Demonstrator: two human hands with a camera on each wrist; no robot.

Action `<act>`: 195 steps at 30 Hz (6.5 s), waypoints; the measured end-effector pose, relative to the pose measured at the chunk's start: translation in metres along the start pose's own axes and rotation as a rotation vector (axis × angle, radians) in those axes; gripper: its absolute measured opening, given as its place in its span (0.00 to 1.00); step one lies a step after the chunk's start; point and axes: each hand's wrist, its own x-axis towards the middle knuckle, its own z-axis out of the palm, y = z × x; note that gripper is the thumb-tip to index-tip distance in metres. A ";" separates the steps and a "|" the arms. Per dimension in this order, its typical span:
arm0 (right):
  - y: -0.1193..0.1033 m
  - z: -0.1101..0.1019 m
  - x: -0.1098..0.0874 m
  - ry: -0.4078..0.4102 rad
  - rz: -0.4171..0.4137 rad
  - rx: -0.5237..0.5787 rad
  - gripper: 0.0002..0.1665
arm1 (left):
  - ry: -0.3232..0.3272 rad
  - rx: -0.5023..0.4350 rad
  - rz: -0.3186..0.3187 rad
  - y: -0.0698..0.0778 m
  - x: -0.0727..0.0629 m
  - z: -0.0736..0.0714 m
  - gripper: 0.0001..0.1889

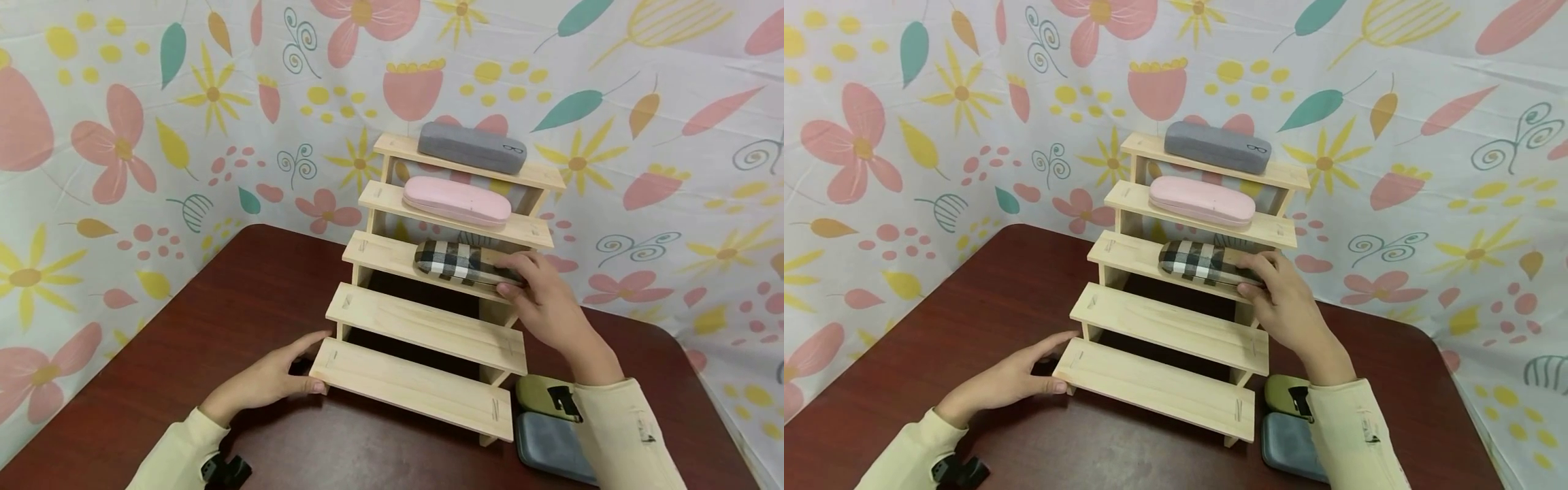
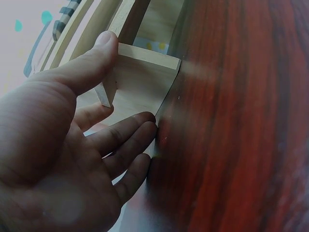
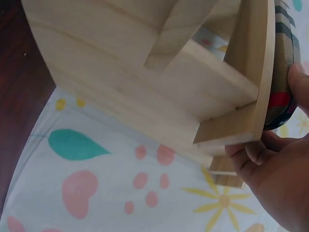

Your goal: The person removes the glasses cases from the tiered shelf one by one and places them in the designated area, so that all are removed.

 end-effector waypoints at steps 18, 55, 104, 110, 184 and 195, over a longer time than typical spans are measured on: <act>0.016 -0.018 -0.025 0.050 0.062 -0.025 0.20 | -0.007 -0.005 -0.013 -0.002 -0.002 0.002 0.46; 0.059 -0.074 -0.111 0.165 0.245 -0.035 0.20 | -0.006 0.007 0.008 -0.001 0.004 -0.003 0.47; 0.119 -0.028 -0.172 -0.489 0.466 -0.064 0.25 | -0.009 -0.021 -0.018 -0.005 0.002 -0.001 0.45; 0.119 -0.029 -0.172 -0.476 0.439 -0.076 0.26 | -0.006 -0.010 -0.014 -0.002 0.001 -0.001 0.45; 0.020 -0.046 0.089 -0.220 0.247 0.005 0.28 | -0.019 -0.061 0.010 -0.005 0.000 0.003 0.44; 0.029 -0.061 0.074 -0.179 0.361 0.019 0.29 | -0.014 -0.055 0.027 -0.005 -0.001 0.005 0.44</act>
